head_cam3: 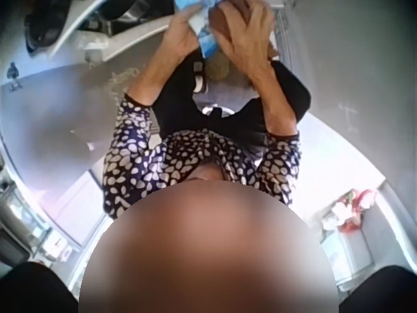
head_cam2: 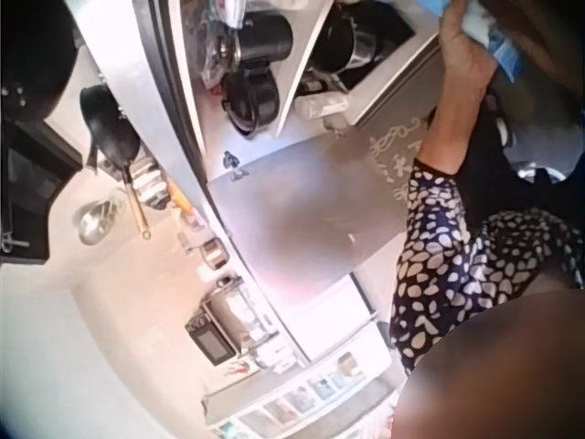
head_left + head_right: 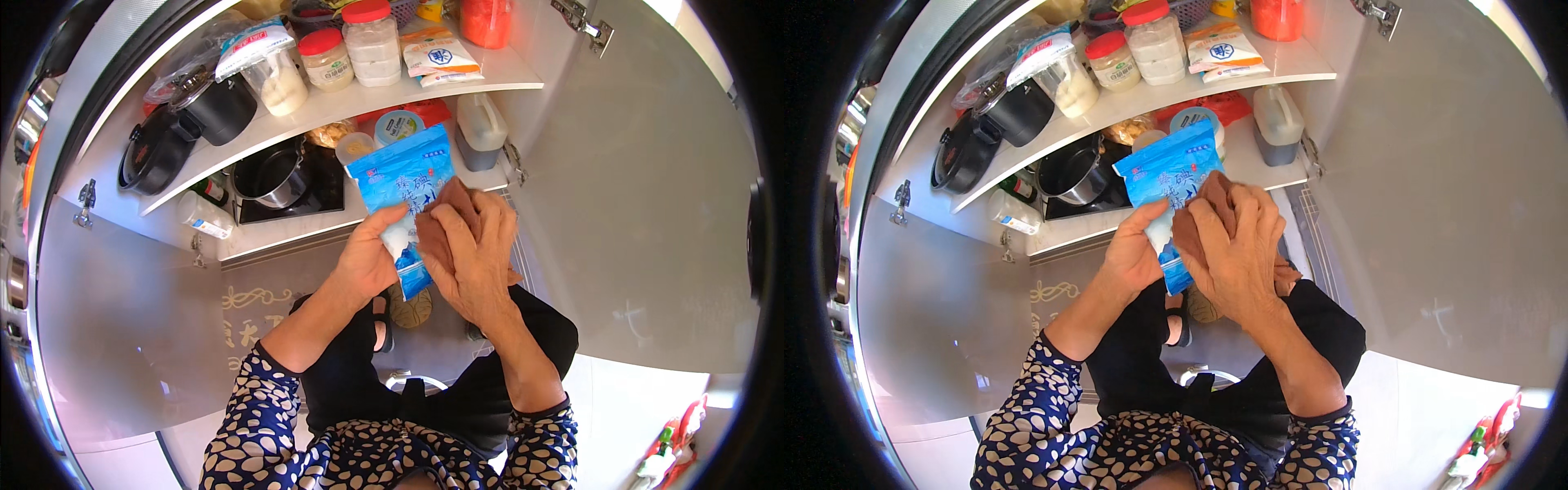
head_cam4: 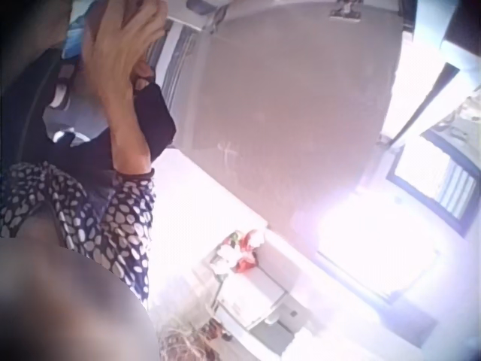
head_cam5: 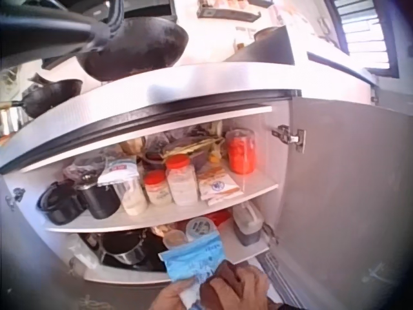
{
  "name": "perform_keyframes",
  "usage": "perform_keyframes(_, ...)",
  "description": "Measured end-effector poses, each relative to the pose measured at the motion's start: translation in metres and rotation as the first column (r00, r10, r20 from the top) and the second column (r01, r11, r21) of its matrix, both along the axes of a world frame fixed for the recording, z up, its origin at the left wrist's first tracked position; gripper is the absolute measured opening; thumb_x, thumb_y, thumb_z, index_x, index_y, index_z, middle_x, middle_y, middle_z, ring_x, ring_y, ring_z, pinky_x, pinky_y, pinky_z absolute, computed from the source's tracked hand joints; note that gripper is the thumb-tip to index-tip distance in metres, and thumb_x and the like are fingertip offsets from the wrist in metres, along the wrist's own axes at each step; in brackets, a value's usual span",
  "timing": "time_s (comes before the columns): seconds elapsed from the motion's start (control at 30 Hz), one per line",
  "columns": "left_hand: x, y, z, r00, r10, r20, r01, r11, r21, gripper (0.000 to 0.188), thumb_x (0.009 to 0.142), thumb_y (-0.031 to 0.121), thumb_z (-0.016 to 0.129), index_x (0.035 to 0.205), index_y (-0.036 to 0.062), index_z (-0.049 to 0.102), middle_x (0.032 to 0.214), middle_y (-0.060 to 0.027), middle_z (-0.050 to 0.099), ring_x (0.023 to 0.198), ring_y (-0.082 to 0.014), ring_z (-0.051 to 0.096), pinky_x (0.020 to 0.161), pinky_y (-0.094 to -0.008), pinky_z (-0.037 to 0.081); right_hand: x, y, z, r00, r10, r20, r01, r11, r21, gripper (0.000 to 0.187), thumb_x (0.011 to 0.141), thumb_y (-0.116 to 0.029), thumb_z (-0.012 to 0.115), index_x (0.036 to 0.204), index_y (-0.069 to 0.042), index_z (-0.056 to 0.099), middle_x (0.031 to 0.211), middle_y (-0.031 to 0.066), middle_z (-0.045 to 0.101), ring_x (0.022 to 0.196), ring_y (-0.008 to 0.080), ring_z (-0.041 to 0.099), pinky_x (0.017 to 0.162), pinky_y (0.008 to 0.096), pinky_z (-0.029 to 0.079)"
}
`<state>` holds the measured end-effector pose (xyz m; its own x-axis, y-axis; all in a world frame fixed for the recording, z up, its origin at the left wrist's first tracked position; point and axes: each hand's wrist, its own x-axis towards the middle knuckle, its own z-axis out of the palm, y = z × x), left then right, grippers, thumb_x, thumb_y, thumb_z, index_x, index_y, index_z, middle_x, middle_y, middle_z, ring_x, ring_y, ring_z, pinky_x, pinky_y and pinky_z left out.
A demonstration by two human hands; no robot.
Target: The person sits on the floor in front of an open kitchen cabinet and wipes various food packages and containers with a brown cloth. They handle multiple items including bags of salt, a container of red powder, and a jar of white powder, wiping each one individually before placing them back on the shelf.
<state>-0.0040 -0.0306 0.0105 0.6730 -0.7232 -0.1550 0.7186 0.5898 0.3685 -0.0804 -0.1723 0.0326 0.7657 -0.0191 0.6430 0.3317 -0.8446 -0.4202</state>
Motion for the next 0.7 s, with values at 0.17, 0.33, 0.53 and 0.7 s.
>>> perform_keyframes(0.17, -0.008, 0.009, -0.003, 0.997, -0.024, 0.076, 0.024, 1.000, -0.005, 0.042, 0.094, 0.020, 0.047, 0.131, 0.0013, 0.043, 0.127, -0.0163, 0.054, 0.117, -0.0322, 0.053, 0.101, -0.0499, 0.041, 0.024, -0.009, 0.001, 0.996, 0.072, 0.058, -0.085, 0.959, 0.271, 0.042, 0.070, -0.014, 0.073, 0.109, -0.009, 0.057, 0.121, 0.0185, 0.045, 0.112, 0.0392, 0.044, 0.093, 0.0460, 0.037)
perform_keyframes(0.33, -0.014, 0.010, 0.000, 0.992, 0.013, 0.124, -0.028, 0.992, 0.122, 0.041, 0.096, 0.028, 0.046, 0.131, 0.0056, 0.044, 0.130, -0.0140, 0.052, 0.118, -0.0288, 0.053, 0.101, -0.0470, 0.042, 0.027, 0.001, -0.001, 0.989, 0.029, 0.145, -0.057, 0.979, 0.198, 0.042, 0.066, -0.011, 0.074, 0.106, -0.006, 0.058, 0.112, 0.0149, 0.053, 0.097, 0.0326, 0.053, 0.086, 0.0410, 0.042)
perform_keyframes(0.53, -0.024, 0.006, 0.016, 0.996, 0.006, 0.091, -0.021, 0.987, 0.161, 0.056, 0.098, 0.051, 0.033, 0.137, 0.0106, 0.039, 0.138, -0.0093, 0.044, 0.127, -0.0243, 0.044, 0.106, -0.0426, 0.036, 0.012, 0.025, 0.001, 0.980, 0.138, 0.144, -0.141, 0.990, 0.012, 0.043, 0.067, -0.006, 0.068, 0.109, -0.004, 0.059, 0.118, 0.0154, 0.055, 0.101, 0.0313, 0.051, 0.087, 0.0421, 0.041)
perform_keyframes(0.7, -0.025, 0.003, 0.015, 0.992, -0.050, 0.113, 0.031, 0.986, 0.164, 0.062, 0.097, 0.054, 0.032, 0.141, 0.0112, 0.033, 0.141, -0.0093, 0.042, 0.129, -0.0264, 0.042, 0.107, -0.0467, 0.033, 0.039, 0.002, 0.004, 0.978, -0.174, 0.119, 0.146, 0.967, 0.210, 0.050, 0.065, -0.006, 0.071, 0.114, -0.006, 0.057, 0.117, 0.0162, 0.054, 0.097, 0.0339, 0.051, 0.080, 0.0426, 0.043)
